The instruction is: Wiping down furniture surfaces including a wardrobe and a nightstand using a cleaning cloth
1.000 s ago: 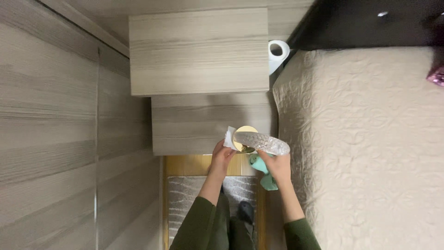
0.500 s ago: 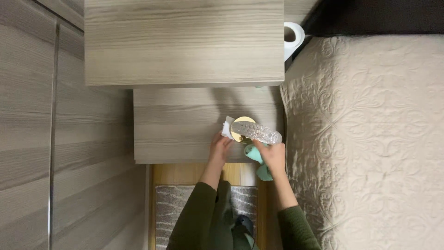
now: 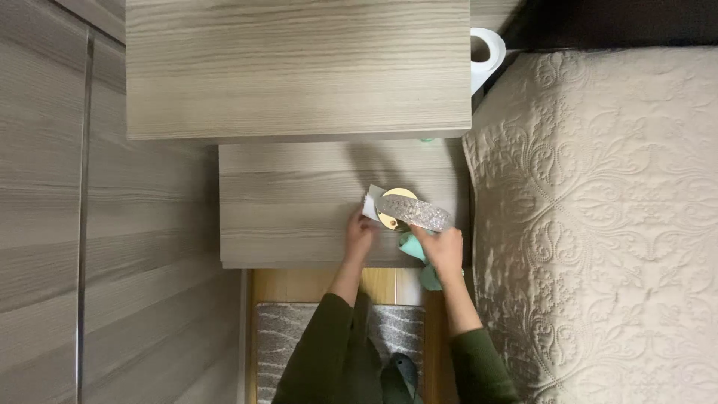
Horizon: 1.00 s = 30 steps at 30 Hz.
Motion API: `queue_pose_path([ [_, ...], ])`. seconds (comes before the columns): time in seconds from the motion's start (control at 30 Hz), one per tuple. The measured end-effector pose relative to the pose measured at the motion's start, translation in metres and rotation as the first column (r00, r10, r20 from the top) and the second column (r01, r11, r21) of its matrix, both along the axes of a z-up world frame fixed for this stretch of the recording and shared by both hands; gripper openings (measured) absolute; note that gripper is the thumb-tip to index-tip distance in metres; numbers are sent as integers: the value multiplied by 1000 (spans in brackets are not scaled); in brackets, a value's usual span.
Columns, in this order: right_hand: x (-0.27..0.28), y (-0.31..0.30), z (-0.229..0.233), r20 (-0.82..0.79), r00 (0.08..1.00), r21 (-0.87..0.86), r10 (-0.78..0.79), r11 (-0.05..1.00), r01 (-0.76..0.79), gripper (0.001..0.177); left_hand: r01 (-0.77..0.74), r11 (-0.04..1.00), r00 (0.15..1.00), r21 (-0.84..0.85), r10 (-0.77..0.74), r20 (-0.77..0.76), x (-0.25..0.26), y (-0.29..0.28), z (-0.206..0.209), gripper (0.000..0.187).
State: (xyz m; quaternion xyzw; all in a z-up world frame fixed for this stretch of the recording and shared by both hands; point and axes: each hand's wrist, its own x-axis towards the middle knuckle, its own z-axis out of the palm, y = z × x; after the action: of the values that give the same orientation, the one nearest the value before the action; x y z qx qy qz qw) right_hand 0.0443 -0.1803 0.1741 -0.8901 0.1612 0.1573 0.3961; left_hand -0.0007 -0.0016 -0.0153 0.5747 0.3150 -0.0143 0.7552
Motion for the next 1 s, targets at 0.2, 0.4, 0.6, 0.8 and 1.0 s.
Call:
queue_pose_path([
  [0.2,10,10,27,-16,1000,12,25,1000,-25,53,-152,969,988,-193,149,-28,-9,12,-2,44],
  [0.4,7,18,73,-91,995,67,36,997,-30,87,4,995,999,101,1,-41,-18,10,41,73],
  [0.6,-10,-11,2,-98,988,-5,116,993,-117,75,58,987,994,147,-43,-104,-34,12,76,80],
  [0.8,-27,-18,30,-30,997,50,69,996,-68,72,54,987,998,149,-48,-40,-47,6,117,81],
  [1.0,-35,-28,59,-12,997,114,81,990,-79,58,131,990,990,57,-133,42,-47,-7,208,92],
])
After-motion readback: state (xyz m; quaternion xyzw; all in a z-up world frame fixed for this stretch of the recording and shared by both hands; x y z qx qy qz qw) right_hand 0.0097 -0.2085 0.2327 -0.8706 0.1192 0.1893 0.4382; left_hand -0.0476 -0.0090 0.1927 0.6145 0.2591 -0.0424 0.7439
